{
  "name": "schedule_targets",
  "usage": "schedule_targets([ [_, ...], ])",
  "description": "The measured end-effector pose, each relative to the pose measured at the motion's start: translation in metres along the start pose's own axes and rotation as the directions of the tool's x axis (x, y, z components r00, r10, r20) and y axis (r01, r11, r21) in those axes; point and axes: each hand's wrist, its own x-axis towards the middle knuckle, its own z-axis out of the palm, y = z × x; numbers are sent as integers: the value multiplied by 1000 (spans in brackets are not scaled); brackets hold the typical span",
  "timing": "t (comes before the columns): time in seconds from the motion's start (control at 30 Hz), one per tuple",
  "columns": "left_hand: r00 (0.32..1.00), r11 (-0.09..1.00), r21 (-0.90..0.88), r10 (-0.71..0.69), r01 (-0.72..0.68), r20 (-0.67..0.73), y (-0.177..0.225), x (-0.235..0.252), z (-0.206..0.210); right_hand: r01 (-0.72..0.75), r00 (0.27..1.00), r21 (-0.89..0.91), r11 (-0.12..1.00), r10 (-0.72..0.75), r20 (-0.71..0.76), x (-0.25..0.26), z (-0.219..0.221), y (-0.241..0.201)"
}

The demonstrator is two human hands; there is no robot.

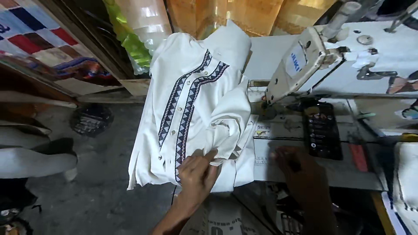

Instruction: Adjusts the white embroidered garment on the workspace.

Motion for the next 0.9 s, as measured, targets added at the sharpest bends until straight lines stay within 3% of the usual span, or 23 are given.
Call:
schedule_targets([
  [0.07, 981, 949, -260, -151, 177, 118, 4, -2, -1, 181, 981, 172, 968, -189, 35, 3, 17, -15],
  [0.17, 900, 688, -580, -328, 435, 286, 11, 1, -6, 300, 945, 276, 913, -325, 48, 9, 40, -29],
  [0.23, 839, 527, -667, -447, 527, 311, 15, 6, -8, 329, 933, 313, 891, -358, 38, 12, 50, -33],
  [0.3, 777, 442, -685, -551, 580, 303, 19, 14, -8, 336, 929, 335, 880, -368, 33, 14, 55, -34],
  [0.5, 800, 451, -693, -508, 563, 319, 30, 27, -11, 280, 960, 217, 935, -280, -33, 11, 52, -37],
  [0.77, 853, 468, -724, -394, 507, 343, 44, 35, -9, 394, 912, 171, 903, -361, -194, 9, 54, -37],
  [0.9, 860, 486, -720, -390, 495, 328, 43, 34, -10, 287, 934, 50, 956, -269, -234, 17, 33, -31],
])
